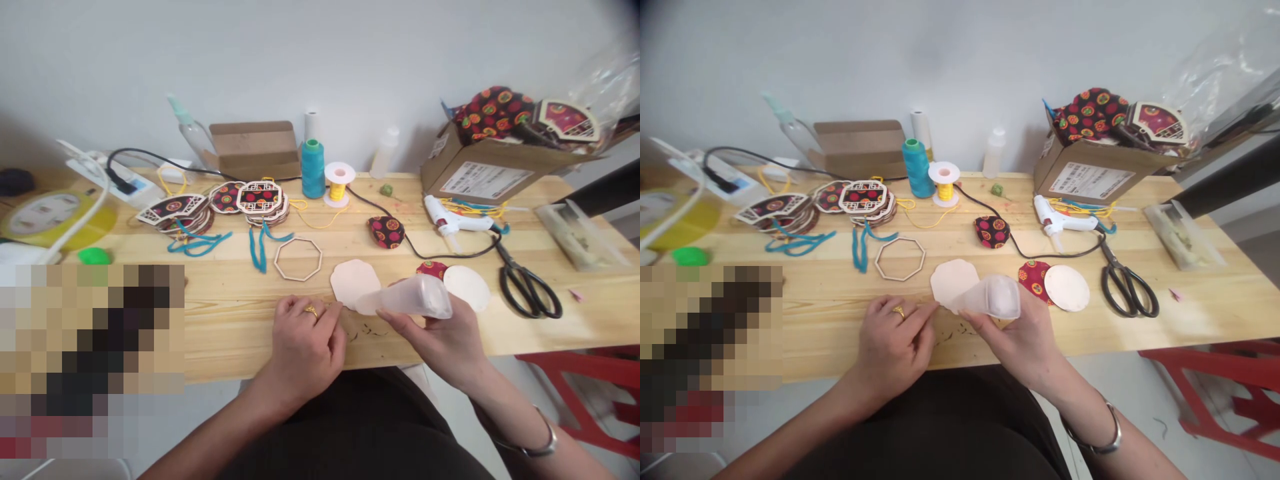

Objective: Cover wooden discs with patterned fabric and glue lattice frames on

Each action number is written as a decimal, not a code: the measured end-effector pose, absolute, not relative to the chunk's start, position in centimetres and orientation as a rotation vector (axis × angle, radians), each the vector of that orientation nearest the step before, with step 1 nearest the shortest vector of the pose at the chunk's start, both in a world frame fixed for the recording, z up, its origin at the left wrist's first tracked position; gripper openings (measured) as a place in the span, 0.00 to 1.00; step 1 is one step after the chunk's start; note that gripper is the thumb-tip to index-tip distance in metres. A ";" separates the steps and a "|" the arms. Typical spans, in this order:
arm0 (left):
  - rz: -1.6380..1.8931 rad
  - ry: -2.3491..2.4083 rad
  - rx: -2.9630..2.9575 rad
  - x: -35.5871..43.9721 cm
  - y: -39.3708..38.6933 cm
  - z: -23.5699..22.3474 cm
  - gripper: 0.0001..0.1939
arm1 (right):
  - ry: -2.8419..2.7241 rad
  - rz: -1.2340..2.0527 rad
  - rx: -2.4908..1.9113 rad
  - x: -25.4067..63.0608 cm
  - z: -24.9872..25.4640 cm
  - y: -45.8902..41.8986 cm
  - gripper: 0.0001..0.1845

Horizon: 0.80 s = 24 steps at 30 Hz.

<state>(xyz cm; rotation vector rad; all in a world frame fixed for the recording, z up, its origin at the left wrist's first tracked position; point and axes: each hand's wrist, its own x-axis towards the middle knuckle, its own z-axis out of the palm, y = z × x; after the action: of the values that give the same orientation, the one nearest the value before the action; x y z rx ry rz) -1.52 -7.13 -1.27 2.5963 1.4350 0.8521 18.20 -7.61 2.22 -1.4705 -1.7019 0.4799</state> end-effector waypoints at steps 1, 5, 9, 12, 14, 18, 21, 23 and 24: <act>0.858 1.438 2.597 -1.5 -7.1 -1.3 0.12 | -1.708 0.460 -1.476 18.4 2.3 -7.6 0.08; 0.848 1.442 2.601 -1.5 -7.0 -1.3 0.12 | -1.686 0.387 -1.511 18.9 2.7 -7.6 0.08; 0.851 1.437 2.601 -1.4 -6.9 -1.2 0.12 | -1.693 0.406 -1.478 18.5 2.7 -7.8 0.07; 0.846 1.433 2.607 -1.4 -7.0 -1.2 0.12 | -1.723 0.430 -1.468 18.1 2.3 -7.9 0.08; 0.842 1.433 2.618 -1.4 -7.1 -1.1 0.12 | -1.726 0.429 -1.485 18.1 2.2 -7.8 0.08; 0.851 1.426 2.629 -1.5 -7.0 -1.2 0.12 | -1.723 0.399 -1.501 18.7 2.2 -7.6 0.07; 0.860 1.422 2.624 -1.5 -7.0 -1.2 0.12 | -1.703 0.379 -1.520 19.3 2.4 -7.4 0.08; 0.873 1.421 2.618 -1.5 -6.9 -1.2 0.12 | -1.690 0.368 -1.529 19.5 2.5 -7.3 0.09; 0.877 1.420 2.616 -1.5 -6.9 -1.2 0.12 | -1.684 0.364 -1.535 19.6 2.5 -7.3 0.09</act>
<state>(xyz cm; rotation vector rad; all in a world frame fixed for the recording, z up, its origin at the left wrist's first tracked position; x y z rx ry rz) -1.45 -6.91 -1.22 2.6162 1.4197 0.8770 19.63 -7.25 2.52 -1.5354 -1.6841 0.3636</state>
